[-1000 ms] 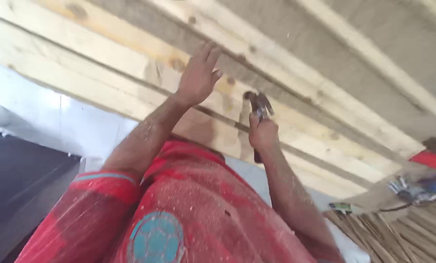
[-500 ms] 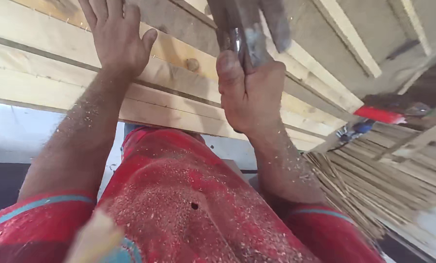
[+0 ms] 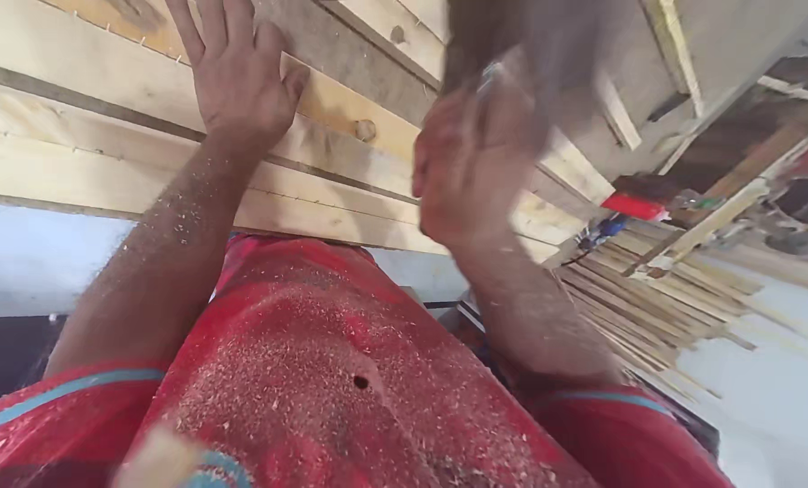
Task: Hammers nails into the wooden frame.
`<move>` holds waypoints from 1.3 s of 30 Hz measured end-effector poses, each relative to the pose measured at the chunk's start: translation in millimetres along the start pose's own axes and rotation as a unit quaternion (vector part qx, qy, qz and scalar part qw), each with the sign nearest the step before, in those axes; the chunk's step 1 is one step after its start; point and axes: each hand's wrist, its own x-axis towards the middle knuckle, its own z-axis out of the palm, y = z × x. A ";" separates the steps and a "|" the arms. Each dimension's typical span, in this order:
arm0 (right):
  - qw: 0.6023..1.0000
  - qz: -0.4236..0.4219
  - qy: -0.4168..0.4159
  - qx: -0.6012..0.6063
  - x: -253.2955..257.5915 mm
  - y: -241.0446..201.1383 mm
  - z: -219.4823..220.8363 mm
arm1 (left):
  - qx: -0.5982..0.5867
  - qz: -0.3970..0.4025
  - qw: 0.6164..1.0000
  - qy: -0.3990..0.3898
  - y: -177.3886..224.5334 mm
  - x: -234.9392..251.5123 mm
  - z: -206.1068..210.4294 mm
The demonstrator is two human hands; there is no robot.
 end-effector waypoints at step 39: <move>0.945 0.213 -0.229 -0.093 -27.0 96.7 65.9 | 0.035 0.013 0.998 -0.049 -2.0 -4.9 -8.4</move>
